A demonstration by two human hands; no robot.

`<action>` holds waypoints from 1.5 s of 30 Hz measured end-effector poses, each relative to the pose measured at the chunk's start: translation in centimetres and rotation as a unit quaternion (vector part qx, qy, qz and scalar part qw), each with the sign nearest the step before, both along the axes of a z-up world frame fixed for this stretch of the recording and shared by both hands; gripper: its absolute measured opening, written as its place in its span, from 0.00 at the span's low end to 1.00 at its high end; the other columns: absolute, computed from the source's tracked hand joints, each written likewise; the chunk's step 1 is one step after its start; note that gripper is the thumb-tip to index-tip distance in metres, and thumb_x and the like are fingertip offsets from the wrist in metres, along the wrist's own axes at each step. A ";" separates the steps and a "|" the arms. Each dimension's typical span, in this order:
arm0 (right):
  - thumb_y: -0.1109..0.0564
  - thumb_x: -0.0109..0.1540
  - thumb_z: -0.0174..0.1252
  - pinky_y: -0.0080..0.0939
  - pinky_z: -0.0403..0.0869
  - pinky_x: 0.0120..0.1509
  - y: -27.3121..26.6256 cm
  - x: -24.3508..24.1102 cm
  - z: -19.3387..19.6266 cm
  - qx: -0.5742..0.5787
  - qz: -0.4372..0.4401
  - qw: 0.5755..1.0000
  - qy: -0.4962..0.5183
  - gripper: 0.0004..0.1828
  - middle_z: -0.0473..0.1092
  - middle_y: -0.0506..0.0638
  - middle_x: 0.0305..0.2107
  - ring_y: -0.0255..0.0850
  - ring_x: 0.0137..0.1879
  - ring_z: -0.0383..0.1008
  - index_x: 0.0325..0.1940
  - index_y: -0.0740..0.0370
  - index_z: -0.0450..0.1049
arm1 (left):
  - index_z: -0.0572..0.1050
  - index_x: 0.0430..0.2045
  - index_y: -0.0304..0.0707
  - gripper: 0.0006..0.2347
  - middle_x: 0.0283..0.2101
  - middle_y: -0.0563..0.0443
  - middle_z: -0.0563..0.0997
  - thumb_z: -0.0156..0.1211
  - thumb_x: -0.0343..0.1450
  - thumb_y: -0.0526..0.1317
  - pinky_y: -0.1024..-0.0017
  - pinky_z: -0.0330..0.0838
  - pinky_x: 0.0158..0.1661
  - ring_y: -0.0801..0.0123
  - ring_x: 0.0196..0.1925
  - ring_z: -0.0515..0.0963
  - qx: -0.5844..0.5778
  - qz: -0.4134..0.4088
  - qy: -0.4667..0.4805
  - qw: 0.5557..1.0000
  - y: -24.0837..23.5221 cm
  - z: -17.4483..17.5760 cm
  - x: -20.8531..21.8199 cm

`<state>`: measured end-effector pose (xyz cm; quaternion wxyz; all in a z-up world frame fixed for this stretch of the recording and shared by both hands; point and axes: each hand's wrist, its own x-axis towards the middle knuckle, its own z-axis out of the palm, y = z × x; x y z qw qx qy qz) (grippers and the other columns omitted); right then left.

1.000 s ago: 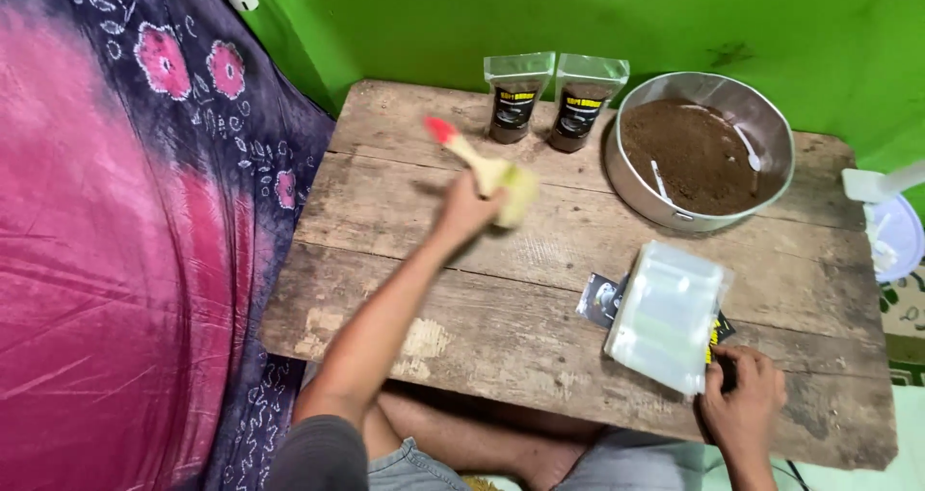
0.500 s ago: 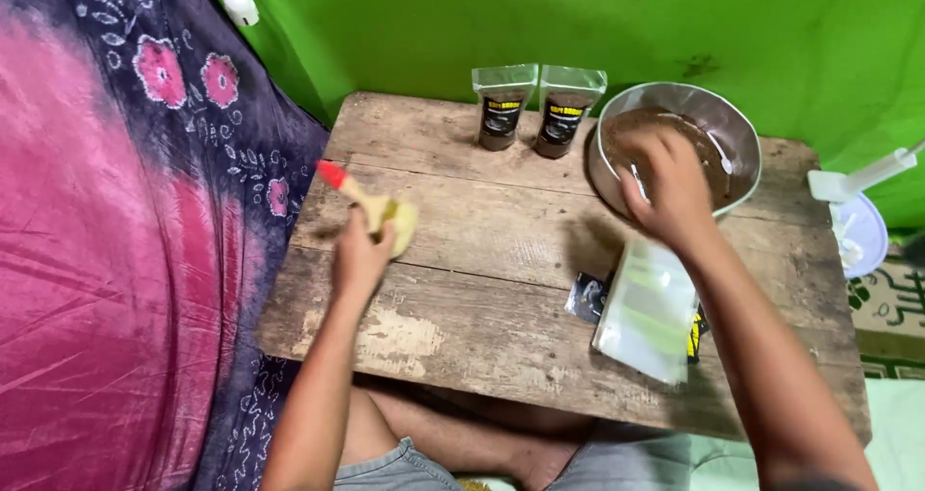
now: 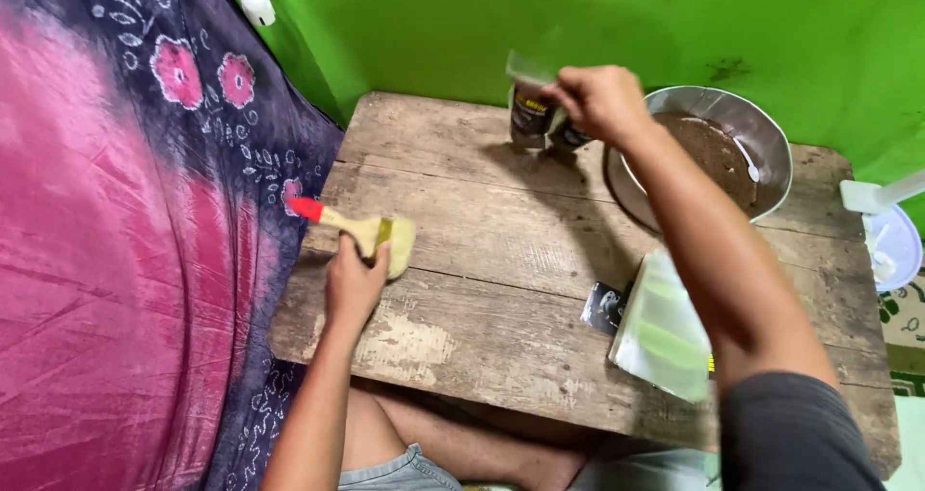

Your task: The person organizes plastic bags and coffee packets on a wooden table by hand and clears the workspace using a brush.

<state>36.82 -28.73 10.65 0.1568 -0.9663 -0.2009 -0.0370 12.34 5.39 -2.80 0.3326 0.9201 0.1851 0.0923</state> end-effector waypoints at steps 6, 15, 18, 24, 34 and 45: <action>0.69 0.80 0.68 0.39 0.59 0.31 -13.4 -10.8 7.8 0.104 0.075 0.965 -0.231 0.18 0.67 0.50 0.25 0.39 0.26 0.58 0.35 0.68 0.75 | 0.72 0.41 0.35 0.18 0.34 0.42 0.82 0.67 0.67 0.49 0.56 0.75 0.31 0.50 0.32 0.82 -0.047 -0.089 -0.053 0.994 -9.2 -2.0 8.8; 0.71 0.84 0.57 0.39 0.55 0.28 -34.6 -22.8 -0.1 0.162 -0.154 0.963 -0.149 0.24 0.60 0.57 0.23 0.41 0.25 0.53 0.33 0.76 0.63 | 0.79 0.40 0.34 0.15 0.36 0.44 0.85 0.62 0.67 0.46 0.60 0.78 0.35 0.53 0.35 0.85 -0.168 -0.199 -0.028 0.965 -26.0 -0.6 19.9; 0.72 0.81 0.56 0.36 0.51 0.27 -35.7 -25.5 -2.8 0.172 -0.192 0.958 -0.123 0.19 0.58 0.52 0.19 0.37 0.23 0.51 0.34 0.77 0.70 | 0.71 0.51 0.41 0.14 0.39 0.50 0.83 0.58 0.71 0.40 0.70 0.78 0.27 0.67 0.29 0.84 -0.194 -0.205 0.049 0.958 -27.0 0.8 22.9; 0.58 0.81 0.67 0.43 0.63 0.33 -33.5 -27.3 -7.2 -0.029 -0.309 0.937 -0.160 0.13 0.68 0.53 0.22 0.45 0.25 0.61 0.45 0.69 0.80 | 0.69 0.49 0.42 0.11 0.36 0.55 0.78 0.52 0.77 0.46 0.73 0.72 0.20 0.74 0.24 0.77 -0.122 -0.096 0.028 0.988 -18.6 0.1 29.3; 0.68 0.86 0.55 0.36 0.55 0.32 -35.9 -26.8 -11.9 0.230 -0.267 0.931 -0.094 0.17 0.63 0.55 0.27 0.38 0.29 0.56 0.43 0.80 0.70 | 0.67 0.44 0.36 0.09 0.43 0.39 0.75 0.46 0.82 0.44 0.52 0.80 0.29 0.46 0.38 0.80 0.309 0.013 -0.021 0.951 9.9 -0.8 23.2; 0.59 0.85 0.66 0.43 0.59 0.32 -33.2 -28.8 -10.0 0.025 -0.312 0.937 -0.154 0.25 0.62 0.52 0.21 0.44 0.24 0.55 0.35 0.72 0.72 | 0.71 0.48 0.24 0.10 0.32 0.39 0.80 0.53 0.76 0.34 0.81 0.77 0.18 0.69 0.21 0.81 -0.347 -0.245 0.152 0.892 -22.7 9.9 10.3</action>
